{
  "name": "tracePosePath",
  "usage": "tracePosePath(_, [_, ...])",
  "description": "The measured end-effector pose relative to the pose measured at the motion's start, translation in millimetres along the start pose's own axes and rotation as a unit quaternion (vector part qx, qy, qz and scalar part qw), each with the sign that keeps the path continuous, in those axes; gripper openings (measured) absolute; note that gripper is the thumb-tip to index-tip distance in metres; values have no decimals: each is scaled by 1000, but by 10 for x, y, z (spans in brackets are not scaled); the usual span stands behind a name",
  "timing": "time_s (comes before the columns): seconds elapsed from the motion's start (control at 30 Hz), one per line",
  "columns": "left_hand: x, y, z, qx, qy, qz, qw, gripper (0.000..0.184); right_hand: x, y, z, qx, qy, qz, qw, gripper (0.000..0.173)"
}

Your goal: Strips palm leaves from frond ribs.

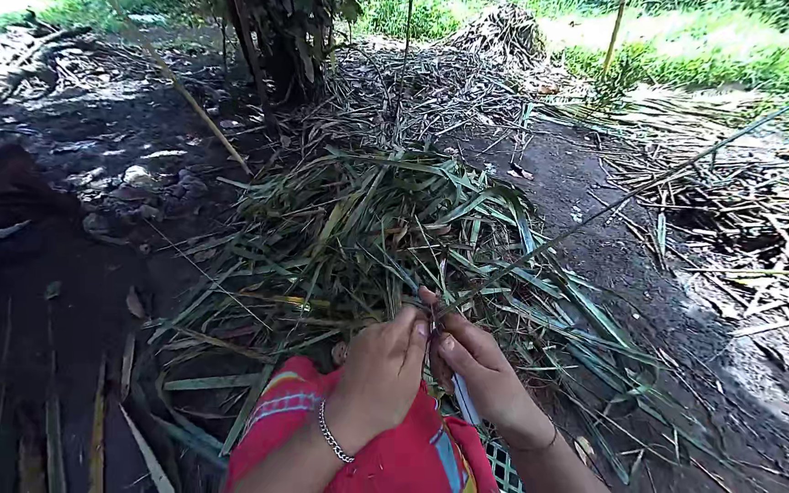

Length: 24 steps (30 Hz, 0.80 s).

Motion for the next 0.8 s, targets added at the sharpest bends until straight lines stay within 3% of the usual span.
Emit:
tracePosePath(0.1, [-7, -51, -29, 25, -12, -27, 999, 37, 0, 59, 39, -25, 18, 25, 999, 54])
tracePosePath(0.23, [-41, -93, -41, 4, -135, -176, 975, 30, -9, 44, 25, -30, -9, 0, 1000, 51])
tracePosePath(0.43, [38, -171, -38, 70, 15, -3, 997, 39, -62, 4, 59, -9, -52, -21, 998, 45])
tracePosePath(0.57, [1, -236, -51, 61, 19, -3, 998, 42, -182, -370, 222, 102, -88, -50, 990, 41])
tracePosePath(0.67, [-26, -259, -45, 48, 15, 9, 999, 41, -229, -681, 367, 160, -41, 5, 986, 41])
tracePosePath(0.8, [-25, -251, -37, 63, 55, 83, 993, 45, -128, -438, 282, 48, 71, 59, 995, 45])
Point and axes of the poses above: each hand's wrist, its own z-axis towards the middle knuckle, its own y-axis out of the palm, x = y × z, the point moved 7 cm from there along z, towards the middle knuckle, and after that the axes turned 15 degrees about x, right-handed, at the moved point
